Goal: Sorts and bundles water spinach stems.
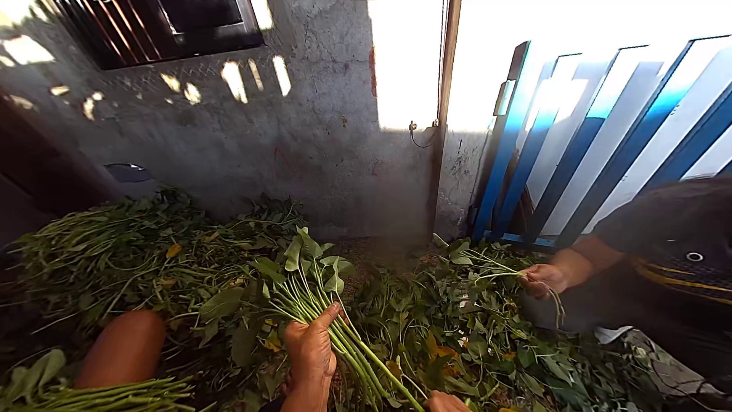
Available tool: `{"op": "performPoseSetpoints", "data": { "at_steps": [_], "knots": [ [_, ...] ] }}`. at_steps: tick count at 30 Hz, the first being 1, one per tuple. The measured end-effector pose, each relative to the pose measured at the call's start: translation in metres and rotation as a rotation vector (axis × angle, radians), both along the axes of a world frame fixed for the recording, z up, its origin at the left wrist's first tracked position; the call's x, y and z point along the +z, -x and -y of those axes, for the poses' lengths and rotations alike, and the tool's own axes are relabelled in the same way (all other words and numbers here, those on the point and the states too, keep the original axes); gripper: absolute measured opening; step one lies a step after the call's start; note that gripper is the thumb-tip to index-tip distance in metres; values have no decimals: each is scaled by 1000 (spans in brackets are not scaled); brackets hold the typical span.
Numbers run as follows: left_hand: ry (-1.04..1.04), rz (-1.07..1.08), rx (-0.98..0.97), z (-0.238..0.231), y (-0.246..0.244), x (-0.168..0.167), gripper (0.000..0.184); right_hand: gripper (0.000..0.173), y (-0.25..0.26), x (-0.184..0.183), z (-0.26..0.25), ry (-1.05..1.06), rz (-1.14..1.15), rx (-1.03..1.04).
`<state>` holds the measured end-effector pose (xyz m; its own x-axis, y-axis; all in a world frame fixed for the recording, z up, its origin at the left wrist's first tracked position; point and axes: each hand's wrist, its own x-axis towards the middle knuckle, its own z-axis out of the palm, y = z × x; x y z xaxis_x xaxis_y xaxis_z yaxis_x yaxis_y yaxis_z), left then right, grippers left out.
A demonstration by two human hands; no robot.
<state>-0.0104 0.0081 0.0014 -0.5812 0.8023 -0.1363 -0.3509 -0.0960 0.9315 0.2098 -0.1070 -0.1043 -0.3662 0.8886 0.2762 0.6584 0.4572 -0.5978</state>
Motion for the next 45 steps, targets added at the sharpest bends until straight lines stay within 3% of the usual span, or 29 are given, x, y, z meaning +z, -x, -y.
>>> {"op": "performPoseSetpoints", "data": {
  "at_steps": [3, 6, 7, 11, 14, 15, 16, 18, 21, 23, 26, 28, 30, 33, 38, 42, 45],
  "knots": [
    [-9, -2, 21, 3, -4, -2, 25, 30, -10, -6, 3, -2, 61, 13],
    [-31, -11, 47, 4, -11, -6, 25, 32, -14, -10, -4, 154, 35, -52],
    [-38, -8, 66, 4, -14, -8, 25, 33, -16, -13, -10, 260, -113, -91],
    [-36, 4, 111, 3, -22, -8, 29, 25, -12, -7, -35, 679, -1202, -327],
    [-141, -38, 167, 1, -23, -4, 27, 19, -15, -10, -55, 752, -1636, -709],
    [-193, -51, 190, 1, -18, 0, 27, 18, -26, -22, -61, 709, -1627, -838],
    [-226, -62, 206, 0, -11, 5, 28, 21, -40, -38, -64, 644, -1477, -906],
    [-216, -43, 202, -1, -3, 12, 29, 36, -74, -71, -61, 573, -883, -852],
    [-40, 32, 72, 5, -6, 9, 32, 27, -106, -76, -58, 508, -274, -753],
    [59, 73, -28, 7, -11, 5, 30, 26, -109, -53, -66, 239, -143, -856],
    [90, 132, -123, 10, -17, 1, 25, 45, -124, -27, -102, -245, -55, -1055],
    [91, 171, -161, 11, -18, -1, 24, 55, -148, -12, -130, -384, 39, -1098],
    [121, 193, -207, 14, -19, 1, 21, 60, -176, 5, -151, -283, 163, -1040],
    [159, 234, -324, 18, -19, 1, 20, 55, -226, 27, -178, 103, 240, -740],
    [179, 297, -450, 18, -20, -2, 26, 34, -264, 61, -195, 633, -69, -368],
    [193, 311, -464, 19, -20, -2, 26, 19, -285, 71, -189, 678, 25, -323],
    [192, 321, -471, 21, -22, 0, 26, 20, -284, 78, -186, 645, 9, -359]
  ]
}}
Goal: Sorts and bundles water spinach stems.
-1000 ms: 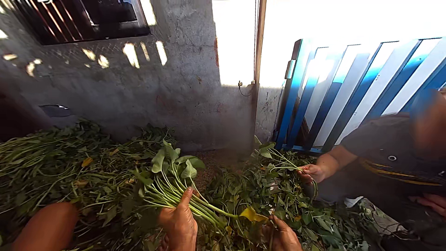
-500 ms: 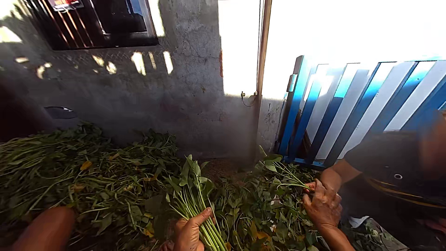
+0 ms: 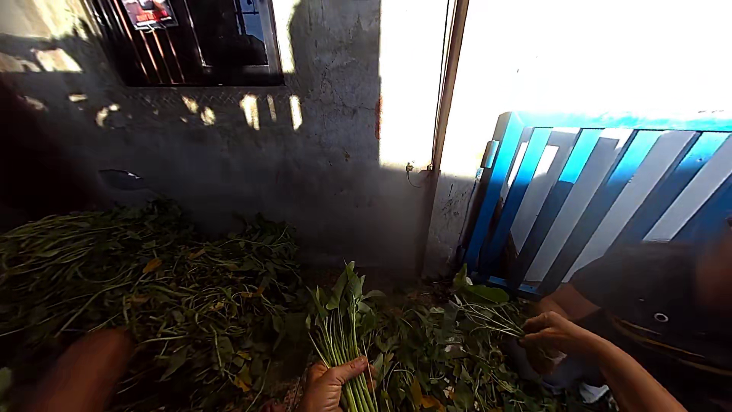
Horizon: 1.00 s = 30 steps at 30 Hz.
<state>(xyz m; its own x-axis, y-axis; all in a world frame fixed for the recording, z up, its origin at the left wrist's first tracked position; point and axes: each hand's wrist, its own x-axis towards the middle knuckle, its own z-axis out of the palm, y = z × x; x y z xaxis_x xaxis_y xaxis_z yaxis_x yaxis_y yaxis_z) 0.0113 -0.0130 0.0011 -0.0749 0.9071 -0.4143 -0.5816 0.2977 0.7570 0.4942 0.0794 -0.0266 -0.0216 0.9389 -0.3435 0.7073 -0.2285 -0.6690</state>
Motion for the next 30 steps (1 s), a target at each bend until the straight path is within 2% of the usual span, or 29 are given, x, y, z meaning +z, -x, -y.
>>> {"op": "performPoseSetpoints", "data": {
  "at_steps": [4, 8, 12, 16, 20, 28, 30],
  "knots": [
    [-5, -15, 36, 0, -6, -5, 26, 17, 39, 20, 13, -171, -263, -80],
    [-8, -44, 59, 1, -16, -12, 27, 17, 129, 29, 31, -336, -691, -207],
    [13, -112, 124, 6, -32, -14, 29, 15, 249, 11, 63, -533, -903, -361],
    [13, -199, 170, 8, -35, -19, 29, 12, 331, -14, 108, -452, -1013, -277],
    [-5, -199, 196, 4, -23, -23, 28, 10, 346, -27, 117, -407, -998, -320],
    [-25, -161, 123, 5, -21, -17, 21, 12, 340, -29, 124, -365, -930, -227],
    [-53, -154, 107, 6, -22, -17, 29, 12, 339, -29, 125, -360, -882, -221]
  ]
}}
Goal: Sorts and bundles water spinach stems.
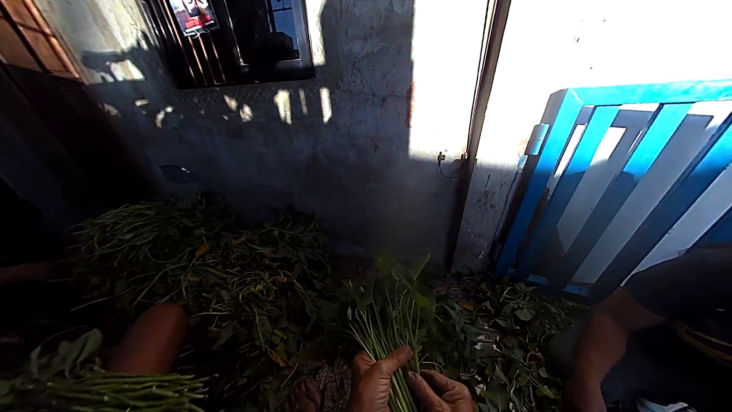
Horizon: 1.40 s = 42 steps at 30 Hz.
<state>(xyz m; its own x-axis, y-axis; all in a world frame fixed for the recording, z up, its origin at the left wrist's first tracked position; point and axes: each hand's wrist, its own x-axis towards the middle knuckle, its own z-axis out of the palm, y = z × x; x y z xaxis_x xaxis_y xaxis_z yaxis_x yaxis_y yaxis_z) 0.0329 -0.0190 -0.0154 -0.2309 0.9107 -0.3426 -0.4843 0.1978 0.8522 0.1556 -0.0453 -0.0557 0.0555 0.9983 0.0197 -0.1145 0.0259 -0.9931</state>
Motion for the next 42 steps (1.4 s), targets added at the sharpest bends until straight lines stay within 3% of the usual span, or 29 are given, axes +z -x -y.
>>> {"op": "performPoseSetpoints", "data": {
  "at_steps": [3, 6, 9, 15, 22, 25, 28, 30, 31, 34, 38, 40, 42],
  "knots": [
    [-10, -108, -9, 1, -2, -6, 45, 16, -6, -4, -1, -7, 126, 97],
    [-21, -184, -12, 2, -3, -10, 43, 37, -20, -6, -4, -19, 423, 206],
    [-45, -166, -7, 1, -1, -10, 39, 46, -20, 3, -5, -78, 615, 133],
    [-71, -134, 41, -4, 3, -5, 44, 42, 10, 2, -17, -156, 133, -52],
    [-108, -72, -108, -4, 12, -2, 36, 43, 48, 7, -28, -207, 43, -128],
    [-64, -65, -100, -6, 17, -2, 37, 45, 46, 3, -30, -229, 29, -21],
    [-78, -91, -20, -9, 26, 2, 47, 66, 24, -2, -49, -110, -133, 225],
    [-205, -177, 191, -14, 33, 6, 43, 70, 6, -19, -72, 30, -224, 234],
    [-270, -237, 326, -18, 36, 10, 42, 63, -3, -35, -85, 104, -197, 175],
    [-341, -282, 557, -27, 47, 19, 43, 38, -31, -111, -103, 262, 143, 119],
    [-265, -181, 444, -24, 48, 17, 39, 45, -44, -198, -77, 531, 745, 299],
    [-205, -165, 361, -22, 45, 16, 37, 54, -43, -224, -58, 601, 922, 370],
    [-149, -149, 304, -23, 44, 18, 30, 48, -40, -237, -47, 601, 1015, 410]
  ]
}}
